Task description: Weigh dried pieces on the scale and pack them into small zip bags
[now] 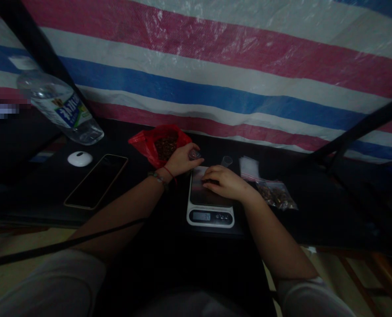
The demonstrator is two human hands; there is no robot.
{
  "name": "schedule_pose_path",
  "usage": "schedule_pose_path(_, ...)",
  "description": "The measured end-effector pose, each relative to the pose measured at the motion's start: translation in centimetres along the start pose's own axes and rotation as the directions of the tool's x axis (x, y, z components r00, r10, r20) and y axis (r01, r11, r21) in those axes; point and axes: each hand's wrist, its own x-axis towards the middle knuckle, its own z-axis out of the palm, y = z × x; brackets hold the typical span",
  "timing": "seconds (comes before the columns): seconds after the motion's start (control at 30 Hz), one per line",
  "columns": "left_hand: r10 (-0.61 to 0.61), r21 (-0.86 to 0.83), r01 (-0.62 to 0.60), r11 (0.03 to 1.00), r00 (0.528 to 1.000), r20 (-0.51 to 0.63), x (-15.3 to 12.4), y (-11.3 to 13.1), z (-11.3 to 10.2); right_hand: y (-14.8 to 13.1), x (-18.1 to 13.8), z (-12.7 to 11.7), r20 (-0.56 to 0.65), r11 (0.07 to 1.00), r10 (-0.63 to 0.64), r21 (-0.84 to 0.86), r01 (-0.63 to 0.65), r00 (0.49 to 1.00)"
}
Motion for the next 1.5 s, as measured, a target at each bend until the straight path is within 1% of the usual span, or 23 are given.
schedule_pose_path(0.07,-0.006,-0.007,0.006,1.0,1.0,0.002,0.0,0.0,0.0,-0.2,-0.3,-0.4,0.023,0.999,0.009,0.035,-0.01,1.0)
schedule_pose_path(0.17,-0.002,-0.004,0.002,1.0,1.0,0.012,0.0,0.0,0.0,-0.3,-0.7,-0.6,0.046,0.999,0.025,0.039,-0.026,0.999)
schedule_pose_path(0.47,0.033,0.012,-0.033,0.999,0.999,0.024,0.0,-0.2,0.1,-0.3,-0.1,-0.4,0.034,0.997,0.048,-0.064,-0.046,0.998)
schedule_pose_path(0.6,0.037,-0.003,-0.037,0.999,0.998,0.051,0.0,0.0,0.0,-0.6,0.1,-0.3,0.031,0.991,0.085,-0.109,-0.081,0.996)
schedule_pose_path(0.77,0.067,-0.055,-0.061,0.997,0.992,0.106,-0.2,0.2,-0.2,-0.6,0.2,-0.1,0.019,0.988,0.081,-0.13,-0.077,0.997)
schedule_pose_path(0.83,0.103,-0.076,-0.092,0.993,0.982,0.158,-0.3,0.3,-0.5,-0.4,0.1,-0.1,-0.001,0.991,0.08,-0.112,-0.08,0.997)
schedule_pose_path(0.9,0.143,-0.092,-0.125,0.988,0.962,0.234,-0.4,0.5,-0.8,-0.1,0.0,-0.1,-0.04,0.994,0.078,-0.075,-0.081,0.996)
schedule_pose_path(1.0,0.191,-0.112,-0.162,0.98,0.925,0.328,-0.5,1.2,-1.3,0.3,-0.1,-0.4,-0.163,0.996,0.084,0.001,-0.085,0.983)
schedule_pose_path(1.07,0.218,-0.119,-0.188,0.975,0.913,0.345,-0.6,1.7,-1.3,0.4,0.1,-0.6,-0.258,0.996,0.085,0.053,-0.074,0.962)
schedule_pose_path(1.13,0.244,-0.125,-0.214,0.969,0.908,0.341,-0.7,2.2,-1.1,0.2,0.4,-0.7,-0.332,0.994,0.079,0.1,-0.048,0.94)
schedule_pose_path(1.2,0.264,-0.134,-0.232,0.963,0.906,0.33,-0.8,2.5,-0.7,-0.1,1.0,-0.7,-0.381,0.991,0.077,0.129,-0.03,0.921)
schedule_pose_path(1.3,0.283,-0.132,-0.255,0.958,0.915,0.286,-0.9,2.5,-0.2,-0.5,2.1,-0.5,-0.405,0.992,0.075,0.122,-0.028,0.911)
schedule_pose_path(1.37,0.292,-0.149,-0.263,0.953,0.928,0.232,-0.9,2.3,0.0,-0.7,2.8,-0.4,-0.39,0.993,0.078,0.107,-0.039,0.917)
schedule_pose_path(1.43,0.295,-0.193,-0.261,0.946,0.939,0.176,-0.8,2.1,0.1,-0.9,3.5,-0.4,-0.372,0.988,0.126,0.134,-0.081,0.92)
schedule_pose_path(1.5,0.267,-0.231,-0.233,0.945,0.955,0.131,-0.8,1.9,0.0,-1.0,4.1,-0.5,-0.375,0.97,0.219,0.181,-0.16,0.901)
